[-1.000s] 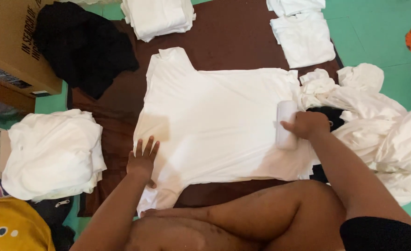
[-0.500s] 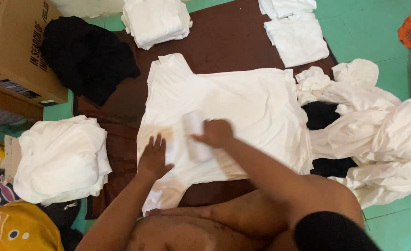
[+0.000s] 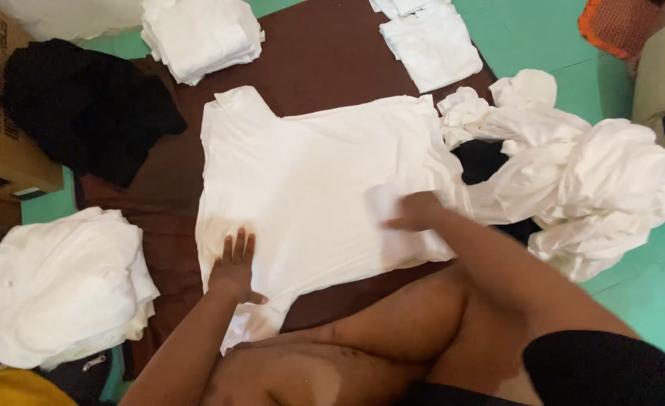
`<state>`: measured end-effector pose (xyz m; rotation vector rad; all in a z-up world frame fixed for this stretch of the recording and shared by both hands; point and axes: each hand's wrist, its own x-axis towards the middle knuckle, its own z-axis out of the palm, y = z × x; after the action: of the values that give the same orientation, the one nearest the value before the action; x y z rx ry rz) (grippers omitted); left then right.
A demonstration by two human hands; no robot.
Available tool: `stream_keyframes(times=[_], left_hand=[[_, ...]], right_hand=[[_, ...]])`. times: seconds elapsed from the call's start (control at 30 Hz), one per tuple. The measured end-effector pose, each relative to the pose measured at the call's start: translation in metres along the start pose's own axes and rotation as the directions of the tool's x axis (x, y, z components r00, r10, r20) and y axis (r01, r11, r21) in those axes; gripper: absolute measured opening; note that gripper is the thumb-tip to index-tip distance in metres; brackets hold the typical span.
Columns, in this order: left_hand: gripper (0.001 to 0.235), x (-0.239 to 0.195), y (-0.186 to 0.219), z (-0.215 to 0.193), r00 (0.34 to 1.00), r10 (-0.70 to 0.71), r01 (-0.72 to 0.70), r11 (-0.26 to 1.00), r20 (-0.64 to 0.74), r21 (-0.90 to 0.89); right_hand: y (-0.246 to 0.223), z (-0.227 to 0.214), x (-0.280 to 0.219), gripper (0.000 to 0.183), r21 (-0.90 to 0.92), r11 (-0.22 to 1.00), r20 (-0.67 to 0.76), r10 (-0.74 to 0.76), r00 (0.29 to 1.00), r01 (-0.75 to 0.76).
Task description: The person uses a lint roller to remove lint from a white t-shirt laid out on a brown surface. They then fold the t-shirt neatly and place it on a stack of folded clothes.
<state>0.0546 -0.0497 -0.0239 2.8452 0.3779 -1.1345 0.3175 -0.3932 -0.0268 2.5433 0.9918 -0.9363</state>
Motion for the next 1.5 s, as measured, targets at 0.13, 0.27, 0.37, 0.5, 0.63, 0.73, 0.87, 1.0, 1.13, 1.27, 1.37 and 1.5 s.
stream_keyframes(times=[0.13,0.27,0.37,0.5,0.63,0.73,0.87,1.0,1.13,1.27,1.37,1.5], left_hand=[[0.146,0.003,0.000,0.004,1.000,-0.013,0.013,0.998,-0.003,0.068],[0.146,0.002,0.000,0.004,1.000,-0.020,0.020,0.997,-0.010,0.079],[0.146,0.002,0.003,0.003,1.000,-0.020,0.021,0.995,-0.010,0.098],[0.145,-0.002,0.000,0.000,1.000,0.015,-0.014,0.997,-0.018,0.073],[0.145,-0.005,0.003,-0.002,1.000,0.006,-0.004,0.997,-0.023,0.075],[0.146,-0.001,0.000,-0.002,0.999,0.016,-0.014,0.999,-0.032,0.043],[0.154,0.015,-0.002,0.004,0.999,-0.034,0.032,0.985,0.011,0.168],[0.162,0.021,-0.005,0.011,0.994,-0.059,0.040,0.982,0.097,0.182],[0.165,0.029,-0.009,0.022,0.998,-0.041,0.036,0.995,0.051,0.098],[0.163,0.023,-0.007,0.014,0.994,-0.062,0.052,0.992,0.086,0.116],[0.162,0.024,-0.008,0.014,0.993,-0.058,0.042,0.987,0.103,0.156],[0.169,0.038,-0.017,0.036,0.997,-0.035,0.023,0.984,0.066,0.174]], right_hand=[[0.041,-0.044,-0.066,0.094,-0.092,0.943,0.083,0.328,0.941,-0.321],[0.041,-0.025,-0.022,0.100,-0.056,0.953,0.066,0.301,0.951,-0.297],[0.007,-0.045,-0.027,0.100,-0.016,0.973,0.023,0.231,0.973,-0.231],[-0.056,-0.057,-0.010,0.090,-0.003,0.999,-0.116,-0.041,0.992,0.040],[-0.144,-0.067,0.017,0.087,0.029,0.978,-0.240,-0.196,0.951,0.209],[-0.199,-0.067,0.049,0.083,0.037,0.937,-0.329,-0.317,0.889,0.348],[-0.230,-0.086,0.076,0.082,0.049,0.945,-0.242,-0.304,0.921,0.324],[-0.193,-0.087,0.108,0.091,0.073,0.956,-0.137,-0.271,0.953,0.283],[-0.066,-0.080,0.140,0.095,0.089,0.975,-0.205,-0.182,0.962,0.203],[0.074,-0.076,0.146,0.091,-0.038,0.988,-0.258,0.133,0.957,-0.147],[0.109,-0.103,0.106,0.076,-0.074,0.917,-0.219,0.367,0.904,-0.391],[0.096,-0.119,0.094,0.073,0.039,0.922,-0.321,0.378,0.868,-0.386]])
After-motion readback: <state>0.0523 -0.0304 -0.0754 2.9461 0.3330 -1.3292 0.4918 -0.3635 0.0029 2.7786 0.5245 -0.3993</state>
